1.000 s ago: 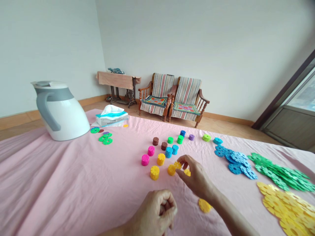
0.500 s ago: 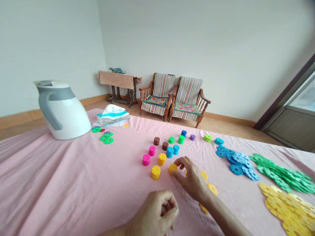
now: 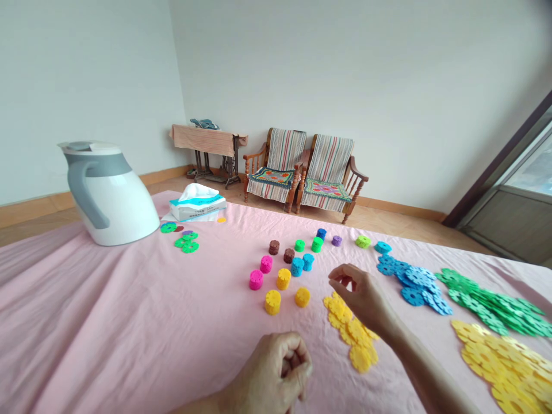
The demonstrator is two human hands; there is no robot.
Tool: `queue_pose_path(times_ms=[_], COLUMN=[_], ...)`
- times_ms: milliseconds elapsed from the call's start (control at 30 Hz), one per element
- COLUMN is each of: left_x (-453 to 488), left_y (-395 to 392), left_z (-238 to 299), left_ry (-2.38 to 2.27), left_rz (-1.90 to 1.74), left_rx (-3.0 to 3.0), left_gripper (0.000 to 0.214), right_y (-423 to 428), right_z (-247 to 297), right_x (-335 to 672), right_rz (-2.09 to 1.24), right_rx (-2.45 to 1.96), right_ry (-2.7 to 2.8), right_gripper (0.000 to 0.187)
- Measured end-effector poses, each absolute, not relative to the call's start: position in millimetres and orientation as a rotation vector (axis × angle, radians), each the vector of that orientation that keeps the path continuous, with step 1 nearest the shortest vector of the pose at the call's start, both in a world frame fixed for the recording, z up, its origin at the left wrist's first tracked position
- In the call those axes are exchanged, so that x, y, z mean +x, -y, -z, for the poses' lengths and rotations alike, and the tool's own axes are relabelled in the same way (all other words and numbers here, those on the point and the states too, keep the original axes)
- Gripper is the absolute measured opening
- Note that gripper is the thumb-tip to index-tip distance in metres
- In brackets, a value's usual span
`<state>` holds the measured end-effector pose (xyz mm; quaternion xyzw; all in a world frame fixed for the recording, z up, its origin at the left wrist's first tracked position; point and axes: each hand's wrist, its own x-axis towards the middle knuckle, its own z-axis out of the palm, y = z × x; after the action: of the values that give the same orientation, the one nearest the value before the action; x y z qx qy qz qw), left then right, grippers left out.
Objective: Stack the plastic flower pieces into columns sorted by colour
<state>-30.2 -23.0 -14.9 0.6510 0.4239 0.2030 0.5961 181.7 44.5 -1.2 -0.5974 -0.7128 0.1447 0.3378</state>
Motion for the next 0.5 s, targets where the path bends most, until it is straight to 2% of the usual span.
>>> queue_pose_path(times_ms=[100,333,500], left_x=[-30,-30,-30], left_y=[23,24,22], left_z=[16,13,14], left_ry=[-0.982,-0.985,-0.989], left_rz=[-0.473,-0.472,-0.469], left_rx=[1.503,1.520,1.537], left_gripper=[0.011,0.011,0.012], right_y=[-40,-29,-33], right_z=[-7,1,6], right_x=[202,206,202], right_rz=[-0.445,-0.533,-0.503], right_rx=[-1.661,-1.709,-1.732], right_ry=[2.045,2.271,2.276], right_gripper=[0.006,0.025,0.018])
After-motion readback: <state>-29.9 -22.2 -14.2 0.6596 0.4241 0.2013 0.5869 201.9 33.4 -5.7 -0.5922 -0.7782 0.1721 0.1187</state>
